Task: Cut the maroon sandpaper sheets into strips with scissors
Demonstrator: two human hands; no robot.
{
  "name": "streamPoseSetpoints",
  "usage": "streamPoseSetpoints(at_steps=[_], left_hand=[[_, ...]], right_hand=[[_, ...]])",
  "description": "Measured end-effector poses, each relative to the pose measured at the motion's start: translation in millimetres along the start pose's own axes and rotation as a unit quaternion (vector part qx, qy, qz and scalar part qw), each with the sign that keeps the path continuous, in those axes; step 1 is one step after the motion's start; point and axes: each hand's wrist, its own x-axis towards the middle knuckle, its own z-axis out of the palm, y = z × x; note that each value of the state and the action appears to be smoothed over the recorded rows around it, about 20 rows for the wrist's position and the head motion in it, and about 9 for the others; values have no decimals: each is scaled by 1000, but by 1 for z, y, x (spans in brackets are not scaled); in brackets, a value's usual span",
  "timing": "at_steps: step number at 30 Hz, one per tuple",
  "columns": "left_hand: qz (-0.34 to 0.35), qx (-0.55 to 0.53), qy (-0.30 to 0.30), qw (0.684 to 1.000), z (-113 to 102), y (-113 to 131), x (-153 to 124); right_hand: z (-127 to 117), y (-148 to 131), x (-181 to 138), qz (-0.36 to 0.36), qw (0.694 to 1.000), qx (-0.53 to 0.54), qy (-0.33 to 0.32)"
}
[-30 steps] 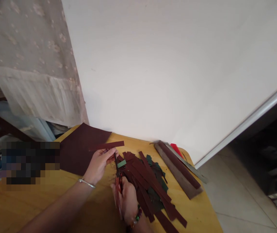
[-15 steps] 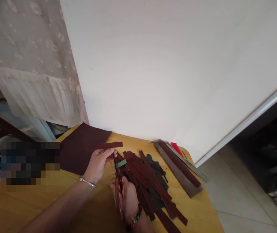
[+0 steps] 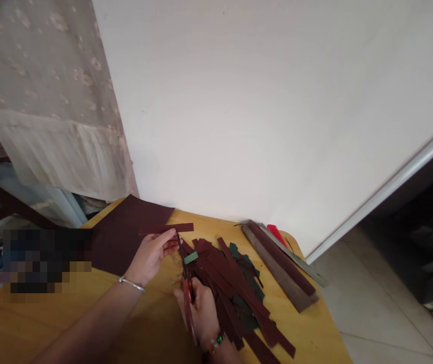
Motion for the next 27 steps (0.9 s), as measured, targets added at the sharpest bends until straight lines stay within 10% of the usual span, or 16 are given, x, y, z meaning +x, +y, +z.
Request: streamPoseSetpoints(at_steps=[27], left_hand=[[22,-12,37,999,5,-6,-5]], right_hand=[[-2,0,1,-18,997,66,-23]])
